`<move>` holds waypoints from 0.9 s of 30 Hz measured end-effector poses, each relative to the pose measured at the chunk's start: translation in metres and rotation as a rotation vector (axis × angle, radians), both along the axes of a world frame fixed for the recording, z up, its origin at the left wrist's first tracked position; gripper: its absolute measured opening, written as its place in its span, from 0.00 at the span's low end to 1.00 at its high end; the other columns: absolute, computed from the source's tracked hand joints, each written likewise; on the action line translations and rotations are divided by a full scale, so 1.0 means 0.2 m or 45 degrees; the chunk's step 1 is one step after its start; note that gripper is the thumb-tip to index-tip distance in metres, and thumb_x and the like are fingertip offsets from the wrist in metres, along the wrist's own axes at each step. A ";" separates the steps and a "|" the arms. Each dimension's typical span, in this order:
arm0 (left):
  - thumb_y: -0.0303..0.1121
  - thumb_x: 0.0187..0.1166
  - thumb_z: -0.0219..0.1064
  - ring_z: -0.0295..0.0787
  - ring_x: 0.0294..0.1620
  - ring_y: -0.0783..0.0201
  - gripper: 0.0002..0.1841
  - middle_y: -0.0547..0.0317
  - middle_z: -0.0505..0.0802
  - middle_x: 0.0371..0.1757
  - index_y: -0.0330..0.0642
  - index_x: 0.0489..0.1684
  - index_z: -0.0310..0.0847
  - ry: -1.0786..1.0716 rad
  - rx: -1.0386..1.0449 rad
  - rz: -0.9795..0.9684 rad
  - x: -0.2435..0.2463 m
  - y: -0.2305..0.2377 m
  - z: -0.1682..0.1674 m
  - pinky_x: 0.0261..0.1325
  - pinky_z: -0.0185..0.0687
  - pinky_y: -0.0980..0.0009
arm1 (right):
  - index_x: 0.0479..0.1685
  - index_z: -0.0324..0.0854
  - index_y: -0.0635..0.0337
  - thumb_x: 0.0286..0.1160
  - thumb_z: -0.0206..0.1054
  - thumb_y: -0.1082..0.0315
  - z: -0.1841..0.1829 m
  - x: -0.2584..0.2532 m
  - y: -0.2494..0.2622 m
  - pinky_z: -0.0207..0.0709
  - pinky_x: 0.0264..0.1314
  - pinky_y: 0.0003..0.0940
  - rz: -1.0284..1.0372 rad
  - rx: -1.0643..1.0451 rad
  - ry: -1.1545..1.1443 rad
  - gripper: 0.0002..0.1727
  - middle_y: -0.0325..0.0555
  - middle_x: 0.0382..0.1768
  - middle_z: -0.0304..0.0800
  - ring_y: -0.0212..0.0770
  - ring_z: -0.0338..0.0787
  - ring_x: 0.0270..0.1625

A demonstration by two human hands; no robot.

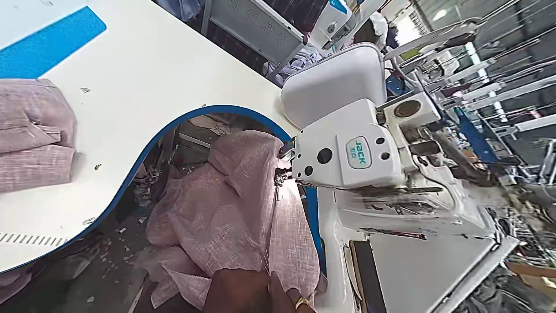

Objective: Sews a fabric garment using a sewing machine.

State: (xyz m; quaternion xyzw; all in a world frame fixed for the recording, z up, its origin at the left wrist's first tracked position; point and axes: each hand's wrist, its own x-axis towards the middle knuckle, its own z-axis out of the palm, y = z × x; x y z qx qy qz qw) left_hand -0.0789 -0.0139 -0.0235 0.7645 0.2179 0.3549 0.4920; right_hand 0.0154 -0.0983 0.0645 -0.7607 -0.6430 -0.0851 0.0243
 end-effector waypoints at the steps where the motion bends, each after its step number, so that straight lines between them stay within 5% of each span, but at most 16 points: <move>1: 0.25 0.76 0.61 0.84 0.15 0.56 0.12 0.50 0.86 0.15 0.36 0.21 0.84 -0.020 -0.026 0.027 0.01 0.00 -0.01 0.17 0.73 0.58 | 0.45 0.93 0.71 0.74 0.64 0.74 -0.01 0.00 0.01 0.76 0.21 0.28 -0.022 0.016 0.011 0.12 0.50 0.23 0.89 0.41 0.87 0.20; 6: 0.28 0.80 0.58 0.85 0.18 0.65 0.14 0.54 0.89 0.18 0.36 0.28 0.90 -0.174 -0.133 0.185 0.13 0.01 -0.10 0.22 0.77 0.69 | 0.46 0.94 0.69 0.71 0.66 0.74 -0.07 0.04 0.12 0.76 0.21 0.29 -0.097 0.116 -0.016 0.13 0.50 0.20 0.88 0.42 0.85 0.18; 11: 0.32 0.81 0.59 0.77 0.16 0.76 0.16 0.62 0.83 0.14 0.38 0.20 0.83 -0.367 -0.326 0.265 0.29 0.09 -0.16 0.21 0.70 0.78 | 0.40 0.95 0.68 0.73 0.63 0.71 -0.25 0.12 0.27 0.69 0.19 0.23 -0.086 0.547 -0.048 0.14 0.45 0.16 0.81 0.36 0.78 0.16; 14: 0.32 0.83 0.60 0.78 0.18 0.77 0.15 0.63 0.86 0.17 0.37 0.27 0.89 -0.297 -0.312 0.253 0.27 0.09 -0.14 0.24 0.73 0.79 | 0.39 0.94 0.69 0.74 0.65 0.68 -0.35 0.18 0.17 0.75 0.25 0.19 -0.161 0.706 0.157 0.14 0.47 0.18 0.88 0.30 0.83 0.19; 19: 0.31 0.80 0.60 0.79 0.14 0.70 0.14 0.58 0.86 0.14 0.36 0.31 0.91 -0.242 -0.121 0.266 0.22 0.00 -0.12 0.19 0.72 0.75 | 0.34 0.93 0.67 0.66 0.69 0.71 -0.22 0.17 0.11 0.71 0.24 0.13 -0.271 0.526 0.496 0.09 0.42 0.17 0.87 0.21 0.77 0.17; 21: 0.29 0.76 0.60 0.74 0.13 0.74 0.12 0.61 0.81 0.12 0.38 0.22 0.86 -0.299 -0.231 0.186 0.25 0.05 -0.14 0.18 0.66 0.77 | 0.31 0.93 0.63 0.65 0.67 0.69 -0.20 0.19 0.20 0.69 0.21 0.15 -0.212 0.503 0.440 0.09 0.40 0.17 0.86 0.23 0.77 0.16; 25: 0.26 0.77 0.61 0.77 0.20 0.86 0.13 0.69 0.86 0.17 0.36 0.21 0.87 -0.507 -0.550 0.049 0.31 0.14 -0.16 0.26 0.72 0.85 | 0.42 0.93 0.65 0.66 0.65 0.69 -0.22 0.23 0.29 0.71 0.19 0.20 -0.133 0.488 0.423 0.13 0.40 0.18 0.85 0.27 0.77 0.15; 27: 0.25 0.80 0.61 0.86 0.27 0.84 0.12 0.64 0.93 0.25 0.33 0.32 0.92 -0.502 -0.542 0.092 0.30 0.13 -0.15 0.35 0.82 0.83 | 0.50 0.92 0.65 0.64 0.65 0.69 -0.23 0.24 0.29 0.71 0.18 0.24 -0.178 0.468 0.375 0.18 0.40 0.18 0.84 0.30 0.76 0.14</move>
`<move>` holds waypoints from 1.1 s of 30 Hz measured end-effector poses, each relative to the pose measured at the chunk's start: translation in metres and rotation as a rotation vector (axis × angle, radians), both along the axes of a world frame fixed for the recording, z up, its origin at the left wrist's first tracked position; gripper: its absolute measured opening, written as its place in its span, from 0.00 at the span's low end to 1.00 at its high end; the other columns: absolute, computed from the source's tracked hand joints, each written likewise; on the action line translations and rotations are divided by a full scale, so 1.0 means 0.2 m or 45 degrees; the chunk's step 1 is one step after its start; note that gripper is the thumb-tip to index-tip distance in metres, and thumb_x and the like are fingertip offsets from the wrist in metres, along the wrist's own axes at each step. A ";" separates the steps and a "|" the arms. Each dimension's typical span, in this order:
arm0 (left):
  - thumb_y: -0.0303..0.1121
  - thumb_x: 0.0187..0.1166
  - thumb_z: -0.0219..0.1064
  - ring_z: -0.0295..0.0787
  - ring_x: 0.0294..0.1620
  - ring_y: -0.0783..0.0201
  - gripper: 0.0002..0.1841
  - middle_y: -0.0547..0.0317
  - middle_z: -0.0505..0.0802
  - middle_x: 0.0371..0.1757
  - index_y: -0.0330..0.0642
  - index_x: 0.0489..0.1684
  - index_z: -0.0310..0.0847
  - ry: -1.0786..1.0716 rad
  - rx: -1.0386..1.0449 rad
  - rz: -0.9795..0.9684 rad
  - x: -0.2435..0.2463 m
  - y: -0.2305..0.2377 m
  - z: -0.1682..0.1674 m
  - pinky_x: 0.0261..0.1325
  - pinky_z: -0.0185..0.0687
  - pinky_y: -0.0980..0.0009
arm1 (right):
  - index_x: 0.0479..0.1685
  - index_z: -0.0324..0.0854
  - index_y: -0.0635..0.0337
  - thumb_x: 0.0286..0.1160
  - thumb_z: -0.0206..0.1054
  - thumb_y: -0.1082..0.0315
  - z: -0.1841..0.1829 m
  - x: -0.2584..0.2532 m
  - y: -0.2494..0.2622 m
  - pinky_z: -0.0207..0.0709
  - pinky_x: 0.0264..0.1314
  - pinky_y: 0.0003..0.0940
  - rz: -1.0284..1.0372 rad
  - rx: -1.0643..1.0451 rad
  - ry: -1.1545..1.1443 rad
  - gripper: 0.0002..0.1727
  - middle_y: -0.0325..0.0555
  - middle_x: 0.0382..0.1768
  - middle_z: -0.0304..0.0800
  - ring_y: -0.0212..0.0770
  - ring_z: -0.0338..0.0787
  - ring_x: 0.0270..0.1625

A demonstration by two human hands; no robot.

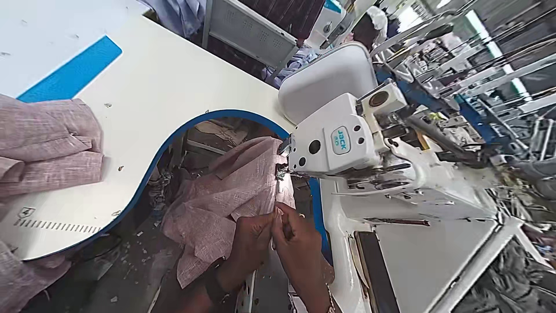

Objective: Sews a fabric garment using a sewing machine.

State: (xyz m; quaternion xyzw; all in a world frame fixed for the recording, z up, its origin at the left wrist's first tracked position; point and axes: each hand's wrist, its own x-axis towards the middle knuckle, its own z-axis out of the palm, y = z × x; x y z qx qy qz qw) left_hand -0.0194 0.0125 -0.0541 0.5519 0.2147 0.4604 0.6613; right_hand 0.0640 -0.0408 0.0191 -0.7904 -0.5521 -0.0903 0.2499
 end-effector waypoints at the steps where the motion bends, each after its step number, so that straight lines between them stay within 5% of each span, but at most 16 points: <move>1: 0.26 0.80 0.62 0.89 0.29 0.82 0.12 0.61 0.96 0.29 0.32 0.40 0.94 0.075 0.045 0.040 -0.02 -0.01 0.02 0.38 0.84 0.83 | 0.52 0.93 0.66 0.63 0.65 0.68 0.01 0.02 -0.01 0.73 0.18 0.28 -0.039 -0.026 -0.036 0.19 0.41 0.19 0.85 0.33 0.77 0.15; 6: 0.28 0.79 0.61 0.86 0.21 0.75 0.14 0.57 0.95 0.25 0.34 0.47 0.95 0.391 0.343 0.219 -0.16 -0.13 0.03 0.30 0.81 0.78 | 0.30 0.93 0.66 0.63 0.72 0.70 0.07 0.18 -0.06 0.81 0.32 0.54 -0.083 -0.427 0.039 0.07 0.55 0.26 0.90 0.54 0.90 0.28; 10: 0.29 0.80 0.58 0.89 0.22 0.68 0.17 0.55 0.94 0.25 0.33 0.52 0.93 0.542 0.457 0.210 -0.19 -0.17 0.06 0.31 0.84 0.70 | 0.36 0.87 0.70 0.76 0.67 0.67 0.16 0.28 0.12 0.75 0.53 0.60 -0.160 -1.158 0.275 0.12 0.62 0.41 0.90 0.61 0.88 0.51; 13: 0.31 0.81 0.57 0.90 0.23 0.67 0.17 0.56 0.95 0.26 0.35 0.52 0.93 0.648 0.479 0.215 -0.19 -0.18 0.10 0.32 0.86 0.68 | 0.41 0.87 0.69 0.76 0.68 0.64 0.12 0.33 0.18 0.75 0.57 0.62 -0.109 -1.268 0.264 0.13 0.62 0.49 0.90 0.62 0.87 0.58; 16: 0.34 0.82 0.56 0.88 0.24 0.70 0.18 0.58 0.94 0.27 0.36 0.52 0.93 0.676 0.432 0.178 -0.20 -0.20 0.10 0.33 0.84 0.69 | 0.36 0.88 0.69 0.74 0.69 0.65 0.09 0.39 0.07 0.74 0.55 0.56 0.009 -0.982 0.373 0.12 0.59 0.44 0.90 0.55 0.87 0.52; 19: 0.36 0.85 0.55 0.80 0.20 0.72 0.18 0.62 0.89 0.23 0.36 0.52 0.91 0.676 0.398 0.109 -0.22 -0.18 0.09 0.29 0.79 0.70 | 0.33 0.90 0.68 0.69 0.68 0.75 -0.02 0.45 -0.08 0.85 0.52 0.30 0.181 -0.094 0.909 0.06 0.44 0.37 0.93 0.32 0.91 0.43; 21: 0.37 0.86 0.55 0.79 0.20 0.72 0.18 0.62 0.88 0.23 0.36 0.52 0.91 0.686 0.397 0.098 -0.22 -0.18 0.09 0.28 0.78 0.70 | 0.25 0.83 0.60 0.73 0.58 0.78 -0.05 0.39 -0.10 0.82 0.35 0.24 0.132 0.275 1.265 0.11 0.32 0.21 0.85 0.24 0.85 0.27; 23: 0.37 0.86 0.55 0.80 0.21 0.69 0.18 0.60 0.89 0.24 0.36 0.53 0.91 0.715 0.416 0.103 -0.22 -0.19 0.10 0.30 0.78 0.67 | 0.17 0.72 0.53 0.78 0.51 0.75 -0.08 0.30 -0.08 0.67 0.27 0.21 0.052 0.329 1.134 0.18 0.26 0.14 0.68 0.21 0.70 0.19; 24: 0.38 0.86 0.55 0.80 0.22 0.70 0.18 0.61 0.88 0.23 0.37 0.52 0.91 0.732 0.421 0.102 -0.21 -0.20 0.10 0.30 0.78 0.66 | 0.16 0.69 0.56 0.78 0.51 0.74 -0.09 0.26 -0.08 0.63 0.25 0.25 0.043 0.243 0.860 0.18 0.30 0.13 0.63 0.26 0.68 0.18; 26: 0.39 0.86 0.56 0.81 0.22 0.71 0.18 0.63 0.89 0.24 0.39 0.52 0.92 0.743 0.417 0.111 -0.20 -0.19 0.10 0.31 0.78 0.68 | 0.17 0.78 0.65 0.70 0.59 0.70 -0.09 0.20 -0.09 0.68 0.20 0.42 0.077 0.111 0.151 0.14 0.47 0.11 0.73 0.45 0.79 0.17; 28: 0.38 0.85 0.56 0.77 0.20 0.73 0.18 0.65 0.87 0.22 0.39 0.51 0.92 0.735 0.403 0.135 -0.20 -0.19 0.10 0.29 0.75 0.71 | 0.21 0.83 0.66 0.70 0.64 0.62 -0.10 0.18 -0.14 0.71 0.16 0.46 0.044 0.003 -0.272 0.16 0.51 0.13 0.80 0.52 0.85 0.17; 30: 0.37 0.85 0.57 0.77 0.21 0.73 0.17 0.63 0.87 0.23 0.37 0.51 0.91 0.706 0.378 0.137 -0.21 -0.20 0.10 0.30 0.75 0.72 | 0.33 0.89 0.69 0.74 0.63 0.65 -0.05 0.14 -0.25 0.78 0.22 0.53 -0.061 -0.311 -0.303 0.14 0.58 0.22 0.88 0.60 0.92 0.25; 33: 0.36 0.85 0.57 0.80 0.23 0.77 0.17 0.64 0.90 0.26 0.36 0.51 0.91 0.616 0.339 0.108 -0.21 -0.19 0.07 0.32 0.77 0.76 | 0.49 0.86 0.69 0.83 0.60 0.63 0.02 0.17 -0.32 0.76 0.52 0.65 -0.250 -1.138 0.150 0.16 0.66 0.45 0.92 0.67 0.91 0.54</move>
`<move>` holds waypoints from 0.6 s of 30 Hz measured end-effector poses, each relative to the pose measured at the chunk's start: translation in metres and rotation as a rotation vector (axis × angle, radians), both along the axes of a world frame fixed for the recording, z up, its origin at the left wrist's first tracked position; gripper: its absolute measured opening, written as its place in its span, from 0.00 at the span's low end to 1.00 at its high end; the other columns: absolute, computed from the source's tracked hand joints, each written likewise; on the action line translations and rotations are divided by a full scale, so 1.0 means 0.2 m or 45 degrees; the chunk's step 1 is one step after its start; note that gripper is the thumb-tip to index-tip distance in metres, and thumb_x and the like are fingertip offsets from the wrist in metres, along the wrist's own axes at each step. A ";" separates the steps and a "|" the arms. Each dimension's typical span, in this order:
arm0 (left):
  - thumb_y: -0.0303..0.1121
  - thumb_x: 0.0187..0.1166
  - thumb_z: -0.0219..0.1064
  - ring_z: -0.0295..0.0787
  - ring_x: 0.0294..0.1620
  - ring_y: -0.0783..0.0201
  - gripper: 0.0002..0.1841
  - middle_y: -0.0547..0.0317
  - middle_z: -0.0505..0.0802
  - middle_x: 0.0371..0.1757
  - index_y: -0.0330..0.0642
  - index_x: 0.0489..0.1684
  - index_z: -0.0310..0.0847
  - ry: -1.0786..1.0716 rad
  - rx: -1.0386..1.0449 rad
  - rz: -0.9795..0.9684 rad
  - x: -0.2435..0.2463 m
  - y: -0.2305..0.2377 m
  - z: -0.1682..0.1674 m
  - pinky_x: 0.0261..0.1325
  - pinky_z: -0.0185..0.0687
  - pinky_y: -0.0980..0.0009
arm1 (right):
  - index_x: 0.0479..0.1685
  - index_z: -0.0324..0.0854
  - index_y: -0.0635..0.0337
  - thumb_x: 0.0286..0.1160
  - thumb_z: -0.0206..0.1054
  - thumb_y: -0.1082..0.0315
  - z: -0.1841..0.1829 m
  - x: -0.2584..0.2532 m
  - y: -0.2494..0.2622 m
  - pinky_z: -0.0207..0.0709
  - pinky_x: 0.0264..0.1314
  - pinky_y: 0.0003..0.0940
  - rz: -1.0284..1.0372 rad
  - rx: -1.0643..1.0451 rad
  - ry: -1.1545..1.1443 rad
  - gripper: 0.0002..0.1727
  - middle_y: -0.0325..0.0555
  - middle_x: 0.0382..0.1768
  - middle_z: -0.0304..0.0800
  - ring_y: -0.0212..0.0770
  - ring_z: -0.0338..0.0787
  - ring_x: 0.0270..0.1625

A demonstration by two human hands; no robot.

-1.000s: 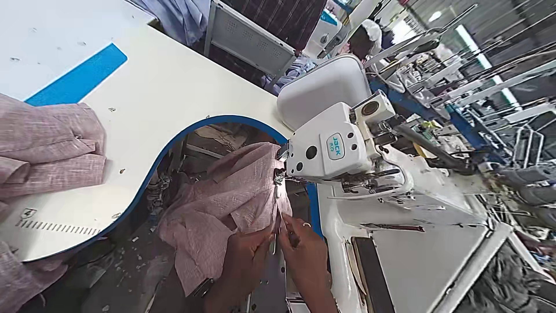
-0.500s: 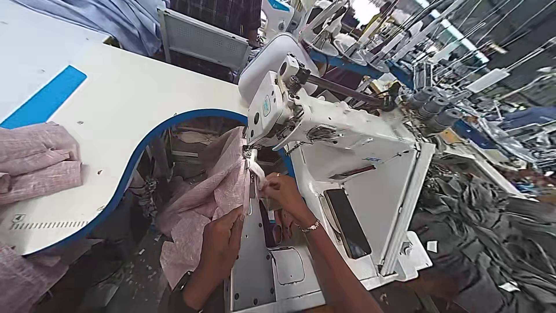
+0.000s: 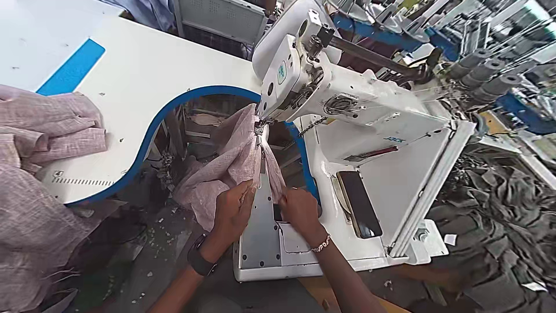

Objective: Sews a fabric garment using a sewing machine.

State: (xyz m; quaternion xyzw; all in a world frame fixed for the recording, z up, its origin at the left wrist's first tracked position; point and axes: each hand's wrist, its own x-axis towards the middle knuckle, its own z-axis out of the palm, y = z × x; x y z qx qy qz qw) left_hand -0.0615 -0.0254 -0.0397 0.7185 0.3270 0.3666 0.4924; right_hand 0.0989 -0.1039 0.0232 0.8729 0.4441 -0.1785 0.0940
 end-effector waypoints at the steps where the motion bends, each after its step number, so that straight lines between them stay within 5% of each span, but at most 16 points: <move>1: 0.36 0.85 0.58 0.77 0.22 0.79 0.17 0.65 0.89 0.25 0.35 0.51 0.91 -0.037 -0.006 -0.004 0.00 0.00 -0.01 0.30 0.75 0.79 | 0.44 0.86 0.69 0.81 0.64 0.63 -0.02 0.08 -0.02 0.75 0.54 0.65 -0.023 -0.053 0.160 0.15 0.65 0.45 0.91 0.65 0.89 0.54; 3: 0.36 0.85 0.58 0.75 0.22 0.82 0.16 0.67 0.88 0.25 0.35 0.50 0.91 -0.079 -0.015 -0.023 0.00 0.01 -0.02 0.29 0.73 0.82 | 0.31 0.89 0.69 0.69 0.69 0.69 -0.07 0.24 -0.14 0.77 0.51 0.52 0.064 0.363 0.500 0.10 0.56 0.37 0.90 0.50 0.87 0.45; 4: 0.36 0.86 0.58 0.77 0.23 0.83 0.16 0.68 0.89 0.26 0.36 0.50 0.91 -0.089 -0.018 -0.031 0.00 0.02 -0.01 0.30 0.74 0.82 | 0.27 0.91 0.66 0.63 0.67 0.73 -0.06 0.27 -0.18 0.80 0.51 0.37 0.112 0.705 0.655 0.07 0.46 0.35 0.91 0.35 0.88 0.44; 6: 0.38 0.86 0.58 0.81 0.25 0.82 0.17 0.67 0.91 0.28 0.38 0.49 0.91 -0.083 -0.036 -0.036 0.00 0.05 -0.01 0.33 0.78 0.80 | 0.22 0.87 0.55 0.67 0.57 0.76 -0.01 0.20 -0.20 0.80 0.40 0.17 0.148 1.211 0.843 0.14 0.27 0.27 0.89 0.17 0.86 0.34; 7: 0.38 0.86 0.58 0.82 0.26 0.82 0.17 0.68 0.92 0.29 0.38 0.49 0.92 -0.076 -0.040 -0.045 0.00 0.06 -0.01 0.34 0.79 0.80 | 0.19 0.84 0.54 0.71 0.54 0.75 0.01 0.12 -0.20 0.74 0.31 0.16 0.225 1.325 0.704 0.16 0.27 0.20 0.84 0.17 0.82 0.27; 9: 0.38 0.86 0.58 0.82 0.25 0.82 0.16 0.68 0.92 0.28 0.39 0.49 0.92 -0.074 -0.020 -0.061 0.00 0.08 -0.01 0.33 0.78 0.80 | 0.13 0.78 0.58 0.71 0.55 0.68 0.04 -0.02 -0.17 0.63 0.15 0.29 0.563 1.273 -0.061 0.17 0.39 0.09 0.74 0.33 0.76 0.13; 11: 0.37 0.85 0.59 0.82 0.24 0.81 0.16 0.67 0.91 0.26 0.39 0.47 0.93 -0.064 0.039 -0.052 0.01 0.11 -0.01 0.33 0.78 0.80 | 0.13 0.76 0.54 0.76 0.55 0.61 0.05 -0.08 -0.16 0.57 0.09 0.33 0.792 1.121 -0.518 0.20 0.40 0.06 0.67 0.39 0.73 0.08; 15: 0.32 0.83 0.59 0.88 0.25 0.72 0.15 0.57 0.94 0.26 0.36 0.41 0.95 -0.061 0.197 -0.093 0.01 0.08 -0.02 0.34 0.82 0.73 | 0.23 0.83 0.58 0.74 0.59 0.71 0.05 -0.19 -0.16 0.64 0.11 0.33 1.013 0.925 -0.482 0.12 0.41 0.10 0.75 0.42 0.78 0.12; 18: 0.30 0.77 0.57 0.80 0.14 0.66 0.15 0.58 0.84 0.13 0.38 0.27 0.91 -0.017 0.318 -0.115 -0.01 0.01 0.00 0.20 0.72 0.67 | 0.24 0.85 0.57 0.71 0.58 0.74 0.04 -0.26 -0.13 0.65 0.16 0.29 1.051 0.858 -0.443 0.12 0.39 0.14 0.79 0.38 0.78 0.16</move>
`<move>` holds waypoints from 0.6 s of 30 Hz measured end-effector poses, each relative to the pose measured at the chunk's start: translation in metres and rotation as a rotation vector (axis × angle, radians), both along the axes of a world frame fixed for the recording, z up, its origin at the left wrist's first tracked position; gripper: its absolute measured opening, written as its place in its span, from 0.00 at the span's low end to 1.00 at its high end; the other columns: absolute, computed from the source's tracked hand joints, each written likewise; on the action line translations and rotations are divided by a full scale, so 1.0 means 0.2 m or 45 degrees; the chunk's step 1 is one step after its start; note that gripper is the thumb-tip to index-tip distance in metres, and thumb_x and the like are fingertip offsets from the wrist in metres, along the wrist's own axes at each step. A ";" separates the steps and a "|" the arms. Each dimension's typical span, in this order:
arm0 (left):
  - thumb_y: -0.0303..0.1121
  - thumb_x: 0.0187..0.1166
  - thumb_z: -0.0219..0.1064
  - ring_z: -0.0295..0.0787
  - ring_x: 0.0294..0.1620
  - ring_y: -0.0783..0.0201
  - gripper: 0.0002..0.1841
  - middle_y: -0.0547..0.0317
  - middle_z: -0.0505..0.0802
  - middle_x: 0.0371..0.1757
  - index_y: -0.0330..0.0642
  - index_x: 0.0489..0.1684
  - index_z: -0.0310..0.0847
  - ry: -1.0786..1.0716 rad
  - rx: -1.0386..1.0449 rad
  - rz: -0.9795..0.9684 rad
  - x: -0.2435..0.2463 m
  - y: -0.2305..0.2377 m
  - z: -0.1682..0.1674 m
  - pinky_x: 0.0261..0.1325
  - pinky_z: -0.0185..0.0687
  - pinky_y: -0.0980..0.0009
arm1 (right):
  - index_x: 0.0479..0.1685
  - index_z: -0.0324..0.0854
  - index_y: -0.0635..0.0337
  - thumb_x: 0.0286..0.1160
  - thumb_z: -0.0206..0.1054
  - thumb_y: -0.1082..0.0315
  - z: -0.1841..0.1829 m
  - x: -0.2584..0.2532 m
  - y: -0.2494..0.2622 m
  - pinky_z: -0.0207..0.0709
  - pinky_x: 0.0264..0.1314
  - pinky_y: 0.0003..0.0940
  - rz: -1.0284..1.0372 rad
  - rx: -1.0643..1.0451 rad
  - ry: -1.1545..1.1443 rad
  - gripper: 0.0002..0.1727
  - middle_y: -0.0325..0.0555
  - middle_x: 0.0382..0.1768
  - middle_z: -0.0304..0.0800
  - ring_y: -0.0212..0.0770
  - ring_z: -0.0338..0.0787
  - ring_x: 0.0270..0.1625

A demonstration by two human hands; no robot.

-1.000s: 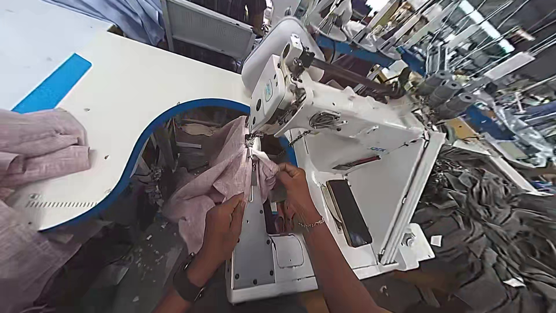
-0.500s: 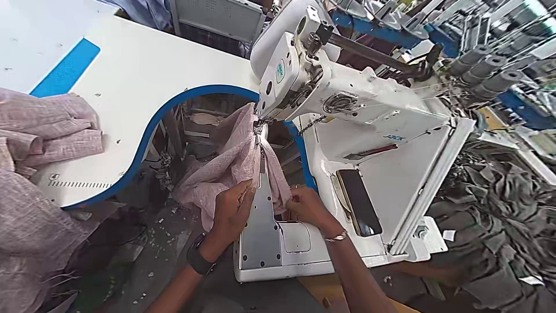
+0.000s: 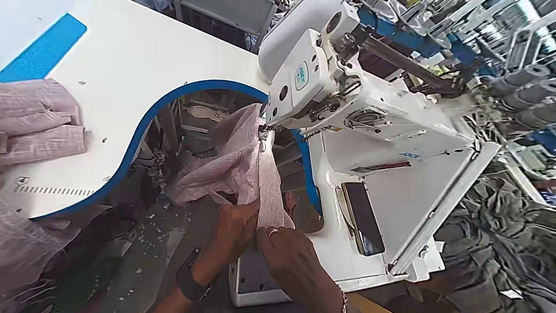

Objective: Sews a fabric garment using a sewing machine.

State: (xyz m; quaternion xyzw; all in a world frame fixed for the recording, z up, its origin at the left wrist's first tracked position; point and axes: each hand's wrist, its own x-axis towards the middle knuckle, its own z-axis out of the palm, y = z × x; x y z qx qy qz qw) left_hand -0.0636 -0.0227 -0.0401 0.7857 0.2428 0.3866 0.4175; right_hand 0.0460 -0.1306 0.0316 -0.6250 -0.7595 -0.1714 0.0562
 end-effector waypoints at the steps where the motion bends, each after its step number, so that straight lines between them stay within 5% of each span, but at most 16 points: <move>1: 0.31 0.76 0.57 0.77 0.13 0.67 0.15 0.60 0.81 0.11 0.40 0.24 0.88 -0.012 -0.010 -0.008 -0.01 -0.01 0.00 0.19 0.69 0.68 | 0.24 0.85 0.55 0.71 0.58 0.73 0.01 0.00 0.01 0.65 0.16 0.28 -0.020 -0.002 0.022 0.12 0.38 0.14 0.79 0.37 0.78 0.16; 5: 0.31 0.72 0.58 0.74 0.12 0.73 0.14 0.62 0.78 0.09 0.42 0.13 0.78 -0.096 -0.058 0.080 0.03 -0.02 -0.02 0.17 0.64 0.75 | 0.24 0.85 0.52 0.72 0.59 0.71 0.05 0.01 0.07 0.65 0.19 0.27 -0.084 -0.071 0.053 0.12 0.37 0.17 0.81 0.36 0.77 0.18; 9: 0.30 0.75 0.60 0.76 0.14 0.77 0.14 0.62 0.81 0.12 0.40 0.17 0.82 -0.226 -0.197 0.120 0.11 0.04 -0.06 0.20 0.67 0.79 | 0.25 0.85 0.53 0.70 0.58 0.73 0.05 0.04 0.17 0.67 0.18 0.26 -0.120 -0.077 0.037 0.11 0.38 0.17 0.81 0.36 0.79 0.18; 15: 0.29 0.79 0.59 0.80 0.16 0.72 0.15 0.58 0.89 0.17 0.33 0.45 0.94 -0.213 -0.150 0.116 0.08 0.03 -0.01 0.23 0.73 0.77 | 0.26 0.89 0.56 0.63 0.61 0.74 0.05 0.08 0.26 0.71 0.16 0.29 -0.318 0.005 -0.042 0.10 0.43 0.21 0.86 0.41 0.86 0.21; 18: 0.29 0.80 0.57 0.88 0.20 0.68 0.17 0.54 0.94 0.24 0.32 0.55 0.92 -0.138 -0.188 0.131 0.09 0.03 -0.01 0.27 0.81 0.72 | 0.30 0.91 0.59 0.65 0.62 0.75 -0.03 0.10 0.31 0.77 0.21 0.31 -0.377 0.128 0.029 0.11 0.48 0.28 0.90 0.45 0.90 0.27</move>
